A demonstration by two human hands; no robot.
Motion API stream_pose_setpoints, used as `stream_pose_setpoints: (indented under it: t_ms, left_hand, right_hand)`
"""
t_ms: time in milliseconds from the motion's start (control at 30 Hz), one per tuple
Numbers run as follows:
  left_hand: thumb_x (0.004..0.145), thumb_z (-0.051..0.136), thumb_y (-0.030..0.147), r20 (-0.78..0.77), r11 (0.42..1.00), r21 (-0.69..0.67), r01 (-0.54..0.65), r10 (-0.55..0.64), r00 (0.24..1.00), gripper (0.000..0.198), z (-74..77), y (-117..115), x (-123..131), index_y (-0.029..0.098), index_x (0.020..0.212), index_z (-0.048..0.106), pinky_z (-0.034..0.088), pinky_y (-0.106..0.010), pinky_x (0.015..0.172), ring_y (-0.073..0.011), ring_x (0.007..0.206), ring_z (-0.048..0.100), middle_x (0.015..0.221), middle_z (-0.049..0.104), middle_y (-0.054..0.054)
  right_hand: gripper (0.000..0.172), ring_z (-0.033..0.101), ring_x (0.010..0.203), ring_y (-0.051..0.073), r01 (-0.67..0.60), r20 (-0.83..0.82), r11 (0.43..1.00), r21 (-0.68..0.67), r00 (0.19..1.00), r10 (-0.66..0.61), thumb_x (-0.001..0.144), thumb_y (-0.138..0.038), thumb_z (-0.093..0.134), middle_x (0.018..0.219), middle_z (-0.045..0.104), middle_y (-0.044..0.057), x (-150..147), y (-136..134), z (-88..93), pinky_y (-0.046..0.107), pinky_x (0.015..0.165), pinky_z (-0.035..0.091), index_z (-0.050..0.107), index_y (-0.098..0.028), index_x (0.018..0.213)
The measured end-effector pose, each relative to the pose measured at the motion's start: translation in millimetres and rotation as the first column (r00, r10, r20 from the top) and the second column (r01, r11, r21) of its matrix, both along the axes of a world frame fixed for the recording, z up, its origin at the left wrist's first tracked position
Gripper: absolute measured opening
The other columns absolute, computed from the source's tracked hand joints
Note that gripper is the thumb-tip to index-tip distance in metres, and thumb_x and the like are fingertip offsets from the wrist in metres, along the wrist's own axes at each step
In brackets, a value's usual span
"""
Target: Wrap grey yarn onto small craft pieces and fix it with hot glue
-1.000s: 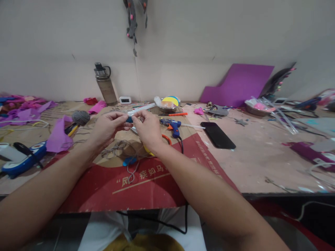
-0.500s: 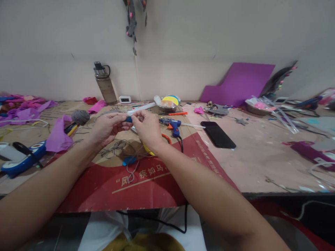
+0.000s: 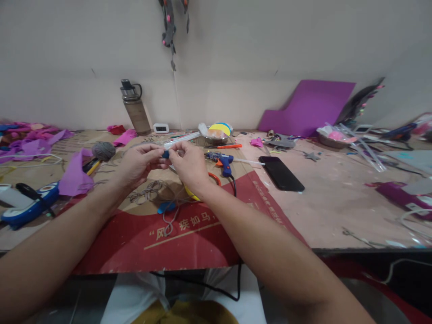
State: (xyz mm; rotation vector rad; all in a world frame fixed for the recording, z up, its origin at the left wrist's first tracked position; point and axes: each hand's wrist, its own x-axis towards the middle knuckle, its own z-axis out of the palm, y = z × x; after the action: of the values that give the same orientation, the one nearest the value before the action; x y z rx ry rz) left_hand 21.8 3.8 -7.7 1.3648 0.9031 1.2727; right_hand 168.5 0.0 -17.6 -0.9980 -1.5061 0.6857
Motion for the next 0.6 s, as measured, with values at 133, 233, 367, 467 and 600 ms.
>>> stream_pose_setpoints:
  t_ms: [133,233,367,467,600]
  left_hand:
    - [0.068,0.077,0.035,-0.016,0.999,0.034,-0.002,0.002,1.000,0.024,0.3,-1.9,0.1,0.015,0.076,0.066,0.058,-0.030,0.063,-0.0154,0.062,0.068,0.071,0.068,-0.002]
    - [0.070,0.075,0.034,-0.110,0.995,0.093,-0.029,0.040,0.993,0.022,2.3,-3.7,-0.2,0.015,0.077,0.066,0.056,-0.026,0.056,-0.0148,0.060,0.067,0.070,0.068,-0.003]
    - [0.074,0.070,0.033,-0.251,0.974,0.211,-0.086,0.139,0.958,0.018,5.0,-5.0,-0.7,0.015,0.078,0.068,0.045,-0.022,0.044,-0.0106,0.046,0.057,0.059,0.065,-0.002]
    - [0.074,0.070,0.031,-0.250,0.969,0.236,-0.065,0.126,0.960,0.016,4.4,-3.8,-1.3,0.015,0.075,0.068,0.049,-0.024,0.051,-0.0106,0.049,0.058,0.061,0.066,-0.002]
    - [0.074,0.070,0.031,-0.155,0.986,0.166,-0.006,0.033,0.987,0.019,2.7,-2.2,-1.7,0.014,0.080,0.068,0.056,-0.028,0.063,-0.0135,0.059,0.064,0.068,0.069,-0.004]
  right_hand:
    - [0.010,0.047,0.058,0.010,0.019,0.030,0.999,0.032,0.999,-0.020,0.079,-0.026,0.056,0.066,0.057,-0.002,0.0,-1.6,0.0,0.024,0.058,0.037,0.059,-0.018,0.076]
    - [0.010,0.048,0.061,0.011,0.030,0.060,0.998,0.052,0.998,-0.033,0.080,-0.027,0.056,0.068,0.058,-0.001,0.1,-3.5,0.7,0.025,0.059,0.037,0.059,-0.018,0.076]
    - [0.011,0.050,0.066,0.013,0.047,0.127,0.996,0.072,0.990,-0.056,0.081,-0.029,0.056,0.071,0.059,0.000,0.3,-5.0,0.7,0.025,0.059,0.035,0.059,-0.019,0.076]
    - [0.010,0.051,0.069,0.013,0.059,0.171,0.994,0.090,0.982,-0.074,0.082,-0.028,0.056,0.074,0.061,0.001,0.9,-5.0,-0.3,0.025,0.060,0.035,0.060,-0.020,0.078]
    - [0.009,0.051,0.072,0.014,0.086,0.233,0.985,0.152,0.965,-0.120,0.082,-0.026,0.056,0.078,0.063,0.002,1.9,-4.0,-1.3,0.026,0.062,0.036,0.062,-0.019,0.079]
